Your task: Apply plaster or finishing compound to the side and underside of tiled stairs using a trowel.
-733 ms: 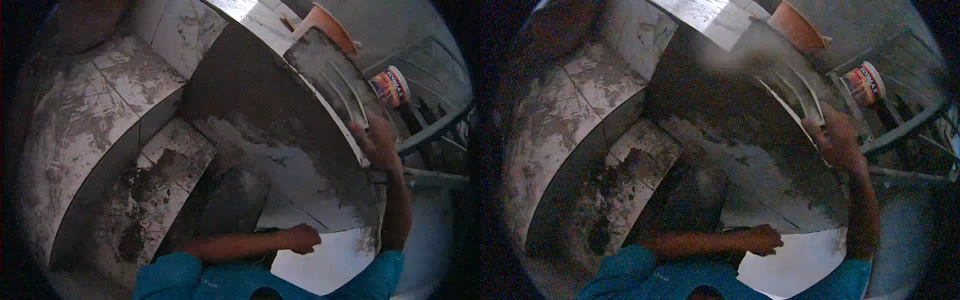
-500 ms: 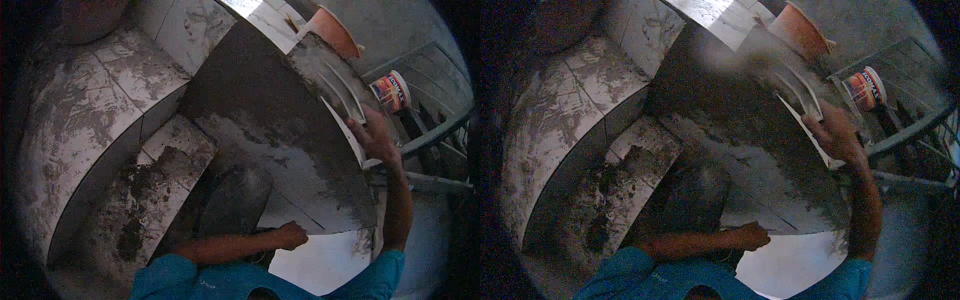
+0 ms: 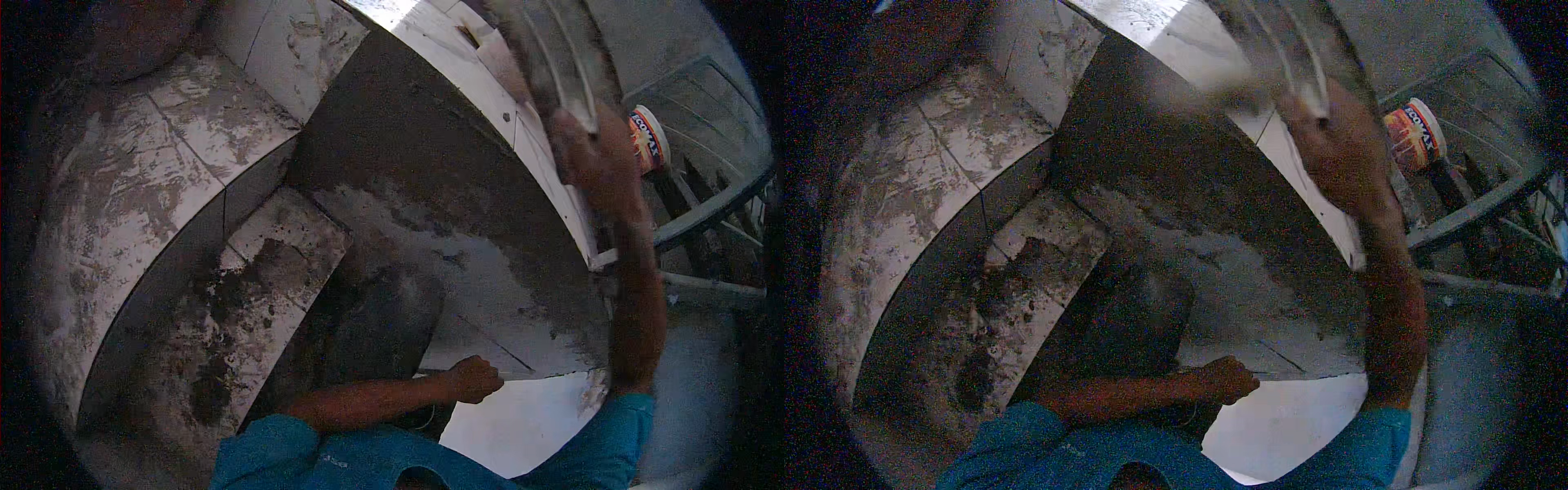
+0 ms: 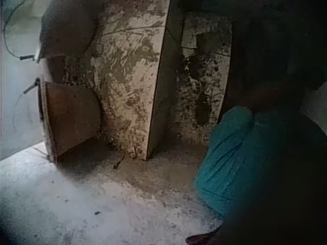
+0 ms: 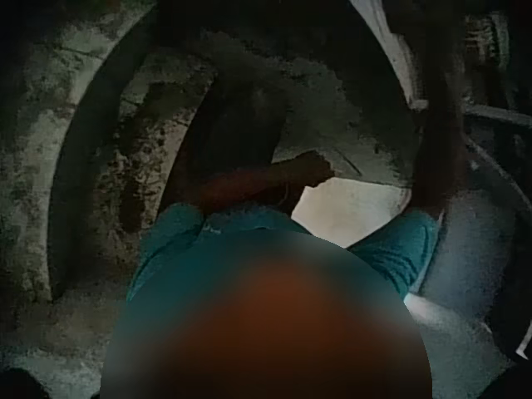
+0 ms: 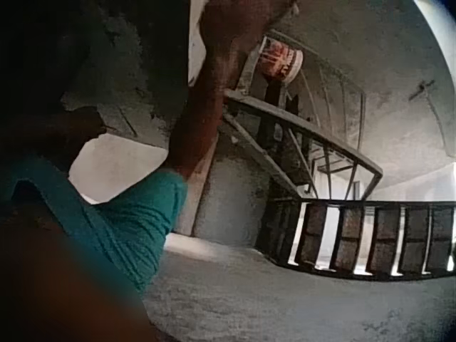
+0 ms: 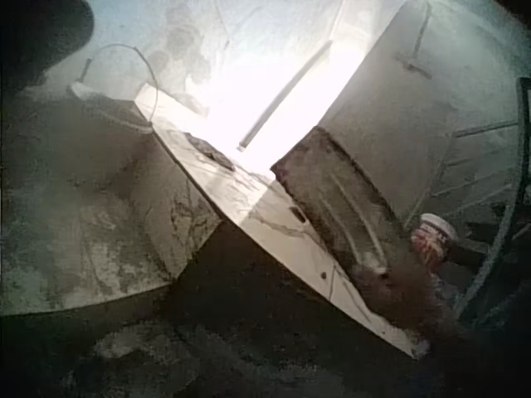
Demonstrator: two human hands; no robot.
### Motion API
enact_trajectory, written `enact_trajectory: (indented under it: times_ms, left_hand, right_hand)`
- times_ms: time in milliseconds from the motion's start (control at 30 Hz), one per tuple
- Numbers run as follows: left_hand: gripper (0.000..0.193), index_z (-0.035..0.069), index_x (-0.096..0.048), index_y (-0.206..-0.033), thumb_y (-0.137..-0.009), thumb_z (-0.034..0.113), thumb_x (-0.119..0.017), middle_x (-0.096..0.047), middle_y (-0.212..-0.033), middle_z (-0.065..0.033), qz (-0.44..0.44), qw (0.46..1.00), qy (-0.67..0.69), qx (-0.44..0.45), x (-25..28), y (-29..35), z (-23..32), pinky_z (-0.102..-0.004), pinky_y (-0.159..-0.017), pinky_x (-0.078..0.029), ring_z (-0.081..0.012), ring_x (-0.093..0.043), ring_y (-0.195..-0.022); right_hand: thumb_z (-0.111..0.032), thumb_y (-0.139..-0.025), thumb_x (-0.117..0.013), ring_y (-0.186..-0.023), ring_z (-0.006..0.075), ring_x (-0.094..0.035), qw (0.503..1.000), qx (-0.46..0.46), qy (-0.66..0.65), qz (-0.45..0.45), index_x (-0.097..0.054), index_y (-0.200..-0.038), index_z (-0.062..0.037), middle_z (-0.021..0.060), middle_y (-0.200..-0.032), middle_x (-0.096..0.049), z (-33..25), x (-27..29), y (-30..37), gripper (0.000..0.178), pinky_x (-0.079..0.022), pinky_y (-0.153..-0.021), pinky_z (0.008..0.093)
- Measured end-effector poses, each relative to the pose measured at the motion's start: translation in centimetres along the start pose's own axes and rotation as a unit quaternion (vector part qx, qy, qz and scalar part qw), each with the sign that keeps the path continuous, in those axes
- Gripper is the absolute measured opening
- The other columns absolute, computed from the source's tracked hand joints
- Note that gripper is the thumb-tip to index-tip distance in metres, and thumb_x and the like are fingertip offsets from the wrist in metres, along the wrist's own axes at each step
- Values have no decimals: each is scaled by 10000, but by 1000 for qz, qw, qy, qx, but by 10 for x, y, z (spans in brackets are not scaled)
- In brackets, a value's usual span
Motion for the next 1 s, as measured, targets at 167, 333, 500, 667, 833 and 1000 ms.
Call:
enact_trajectory:
  times_ms: [167,333,500,667,833,1000]
  left_hand:
    - [126,35,-553,-772,-708,142,-575,-583,-728,-139,68,997,18,12,5,12,-3,-424,-577,-470,-299,-602,-685]
    - [148,29,-552,-799,-705,141,-580,-584,-732,-139,30,999,7,10,6,4,4,-424,-582,-469,-293,-600,-688]
    - [147,24,-551,-801,-707,135,-574,-584,-734,-141,7,999,41,-3,11,6,7,-427,-584,-470,-298,-596,-687]
    - [277,44,-498,-975,-757,205,-557,-571,-772,-131,-40,999,13,0,-15,-3,7,-436,-604,-470,-300,-589,-727]
    - [209,33,-522,-887,-738,172,-568,-580,-756,-135,-39,999,-6,3,-15,-2,5,-436,-612,-478,-303,-597,-720]
    - [131,11,-549,-804,-722,113,-562,-588,-708,-152,-54,998,30,31,-10,2,-4,-434,-623,-491,-312,-608,-695]
  right_hand:
    - [-303,-848,-522,-764,288,-576,991,-25,-5,-133,-519,-1007,28,197,-819,-582,23,-24,49,367,-444,-677,385]
    - [-278,-843,-539,-822,285,-565,968,-85,35,-234,-502,-1070,29,212,-890,-569,53,-65,63,383,-439,-715,367]
    - [-268,-833,-525,-748,413,-568,975,-104,91,-177,-491,-941,30,252,-808,-581,37,-71,42,319,-453,-672,454]
    - [-308,-857,-512,-781,361,-588,992,48,117,15,-521,-1011,28,239,-847,-583,-1,-49,7,370,-438,-705,444]
    - [-329,-856,-516,-830,308,-579,993,-99,-31,-64,-532,-1020,23,218,-891,-582,13,-12,-9,388,-443,-718,415]
    - [-322,-838,-541,-862,282,-571,987,-35,-29,-156,-512,-1025,47,197,-916,-576,40,-37,61,414,-444,-713,386]
Point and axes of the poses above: each hand's wrist, its own y-axis away from the middle knuckle, its own x-axis out of the back of the hand, z = x × y, the point moved 9 cm from there along -y, towards the middle knuckle
